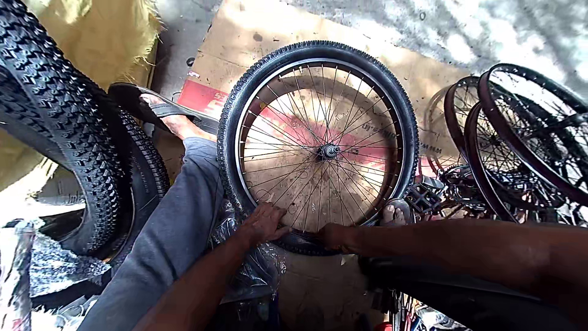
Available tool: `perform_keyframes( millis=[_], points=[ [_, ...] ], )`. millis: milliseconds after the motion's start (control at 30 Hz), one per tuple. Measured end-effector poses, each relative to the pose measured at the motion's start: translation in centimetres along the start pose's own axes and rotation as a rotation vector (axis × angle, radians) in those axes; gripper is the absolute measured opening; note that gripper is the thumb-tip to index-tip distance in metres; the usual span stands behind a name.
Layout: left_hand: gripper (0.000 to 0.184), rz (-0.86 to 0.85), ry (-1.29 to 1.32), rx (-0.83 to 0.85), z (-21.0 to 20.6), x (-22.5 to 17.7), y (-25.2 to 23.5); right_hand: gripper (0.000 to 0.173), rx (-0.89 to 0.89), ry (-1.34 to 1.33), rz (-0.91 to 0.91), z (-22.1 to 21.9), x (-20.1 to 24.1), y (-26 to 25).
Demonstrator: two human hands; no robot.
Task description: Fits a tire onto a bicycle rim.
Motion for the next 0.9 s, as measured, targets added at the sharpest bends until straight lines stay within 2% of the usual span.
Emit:
perform_keyframes(
  millis=[133,200,367,500,567,633,700,767,900],
  points=[
    [0.068,0.099,-0.055,0.575,1.9,0.2,-1.5,0.019,-0.020,-0.093,-0.028,-0.9,-0.5,0.9],
    [0.066,0.114,-0.078,0.668,2.0,0.0,-2.2,0.027,-0.041,-0.140,-0.035,-1.3,-0.8,1.1],
    [0.054,0.162,-0.096,0.463,1.8,-0.6,-1.4,0.039,-0.150,-0.390,-0.025,-4.2,-2.1,1.2],
    [0.052,0.187,-0.111,0.386,2.8,-1.6,-0.5,0.055,-0.354,-0.490,0.072,-10.6,-2.1,2.0],
    [0.050,0.205,-0.119,0.364,3.0,-2.0,-0.2,0.061,-0.526,-0.514,0.184,-13.8,-2.6,0.6],
    [0.046,0.223,-0.127,0.300,2.7,-1.9,0.0,0.060,-0.628,-0.486,0.375,-15.3,-4.0,-0.9],
    [0.045,0.232,-0.135,0.265,2.2,-1.9,0.3,0.059,-0.646,-0.388,0.466,-15.5,-6.0,-1.3],
    [0.047,0.234,-0.136,0.260,2.2,-2.0,0.3,0.059,-0.623,-0.237,0.462,-14.2,-7.9,-1.4],
    [0.054,0.183,-0.110,0.225,2.1,-2.2,0.8,0.051,-0.576,-0.105,0.271,-11.6,-10.2,-0.9]
  ],
)
Point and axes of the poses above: each hand's wrist, its own y-axis away from the middle knuckle, its own z-axis out of the back of the hand, x = y × z, the point moved 3 cm from there along -y, towards the middle knuckle, and after that the axes turned 10 degrees about -z, right-handed, at the moved point
